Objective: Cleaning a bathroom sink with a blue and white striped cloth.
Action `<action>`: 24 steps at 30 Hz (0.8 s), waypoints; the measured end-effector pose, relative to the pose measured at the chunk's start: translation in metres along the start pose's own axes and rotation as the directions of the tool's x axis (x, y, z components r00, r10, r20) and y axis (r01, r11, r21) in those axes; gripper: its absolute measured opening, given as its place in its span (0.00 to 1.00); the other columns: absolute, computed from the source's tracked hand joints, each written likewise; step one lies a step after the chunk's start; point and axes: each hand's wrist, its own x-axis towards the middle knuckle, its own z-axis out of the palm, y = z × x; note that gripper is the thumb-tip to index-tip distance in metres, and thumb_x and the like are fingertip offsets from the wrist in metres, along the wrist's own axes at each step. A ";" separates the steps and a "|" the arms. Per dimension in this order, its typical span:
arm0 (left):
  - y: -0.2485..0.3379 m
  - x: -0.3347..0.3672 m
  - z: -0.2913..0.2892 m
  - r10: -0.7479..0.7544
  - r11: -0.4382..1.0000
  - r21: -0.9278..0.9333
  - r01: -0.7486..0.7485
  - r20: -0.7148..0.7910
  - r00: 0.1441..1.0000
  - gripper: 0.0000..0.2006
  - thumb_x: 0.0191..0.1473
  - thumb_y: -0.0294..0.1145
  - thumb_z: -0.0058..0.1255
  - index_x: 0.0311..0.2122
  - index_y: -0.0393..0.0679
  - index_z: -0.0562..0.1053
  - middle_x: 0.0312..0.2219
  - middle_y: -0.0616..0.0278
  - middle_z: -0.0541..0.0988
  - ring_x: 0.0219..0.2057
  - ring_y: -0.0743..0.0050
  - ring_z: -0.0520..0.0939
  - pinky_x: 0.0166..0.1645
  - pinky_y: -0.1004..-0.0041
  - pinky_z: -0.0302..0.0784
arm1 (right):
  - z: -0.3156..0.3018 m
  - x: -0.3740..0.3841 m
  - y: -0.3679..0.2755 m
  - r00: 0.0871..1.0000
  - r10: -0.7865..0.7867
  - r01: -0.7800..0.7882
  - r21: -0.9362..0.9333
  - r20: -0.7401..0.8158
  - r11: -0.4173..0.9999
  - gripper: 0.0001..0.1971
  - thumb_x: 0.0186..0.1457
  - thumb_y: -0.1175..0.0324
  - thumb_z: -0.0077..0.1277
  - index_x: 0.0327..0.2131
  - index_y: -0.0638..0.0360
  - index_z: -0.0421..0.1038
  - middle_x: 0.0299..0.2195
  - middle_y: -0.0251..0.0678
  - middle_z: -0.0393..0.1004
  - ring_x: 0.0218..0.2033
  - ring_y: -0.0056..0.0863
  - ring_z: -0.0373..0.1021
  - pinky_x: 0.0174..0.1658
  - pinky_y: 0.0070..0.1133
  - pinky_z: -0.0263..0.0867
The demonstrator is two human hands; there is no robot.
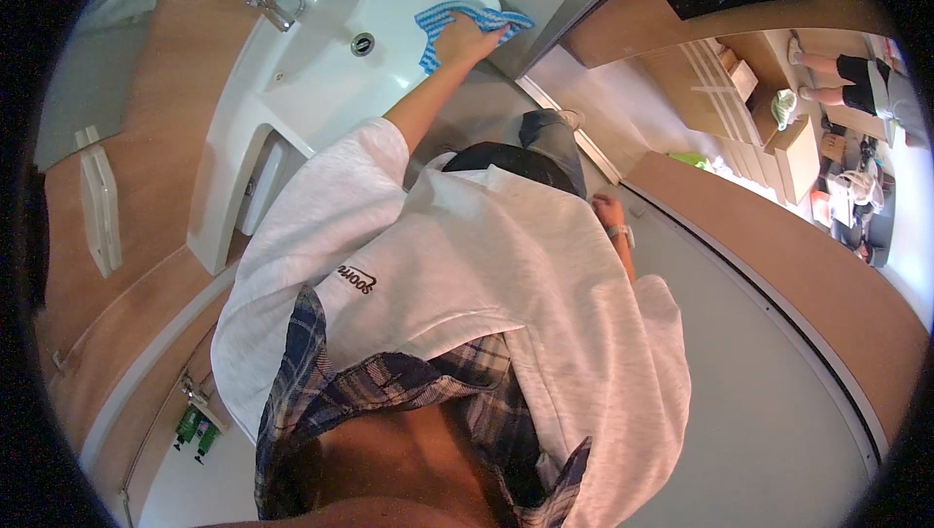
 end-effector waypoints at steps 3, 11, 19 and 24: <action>-0.035 -0.006 0.001 0.271 0.962 0.035 -0.270 -0.027 0.962 0.39 0.40 0.55 0.59 0.54 0.38 0.64 0.37 0.43 0.79 0.40 0.46 0.80 0.44 0.57 0.76 | 0.011 0.016 0.022 0.997 0.014 0.001 -0.188 0.075 0.982 0.18 0.50 0.60 0.51 0.43 0.59 0.76 0.35 0.44 0.78 0.30 0.27 0.74 0.38 0.23 0.69; -0.194 -0.104 -0.069 0.192 0.966 0.152 -0.208 0.114 0.975 0.33 0.41 0.40 0.60 0.54 0.41 0.64 0.34 0.45 0.79 0.36 0.44 0.81 0.40 0.53 0.76 | 0.037 0.070 -0.046 0.961 -0.126 0.227 -0.446 0.245 0.866 0.19 0.50 0.59 0.51 0.43 0.59 0.76 0.35 0.44 0.78 0.30 0.27 0.74 0.38 0.23 0.69; -0.313 -0.095 -0.138 0.667 0.577 0.317 -0.753 0.348 0.658 0.38 0.31 0.32 0.63 0.55 0.47 0.67 0.56 0.57 0.68 0.59 0.56 0.65 0.63 0.56 0.56 | 0.038 0.067 -0.127 0.933 -0.226 0.310 -0.306 0.281 0.900 0.18 0.50 0.61 0.51 0.43 0.59 0.75 0.36 0.44 0.78 0.30 0.27 0.74 0.36 0.23 0.69; -0.346 -0.016 -0.187 0.583 0.461 0.523 -0.717 0.431 0.689 0.38 0.32 0.33 0.63 0.56 0.54 0.67 0.57 0.57 0.67 0.60 0.57 0.65 0.64 0.57 0.54 | 0.007 0.009 -0.159 0.970 -0.153 0.121 0.168 0.192 0.978 0.15 0.53 0.68 0.49 0.43 0.63 0.74 0.35 0.42 0.78 0.29 0.26 0.74 0.31 0.21 0.69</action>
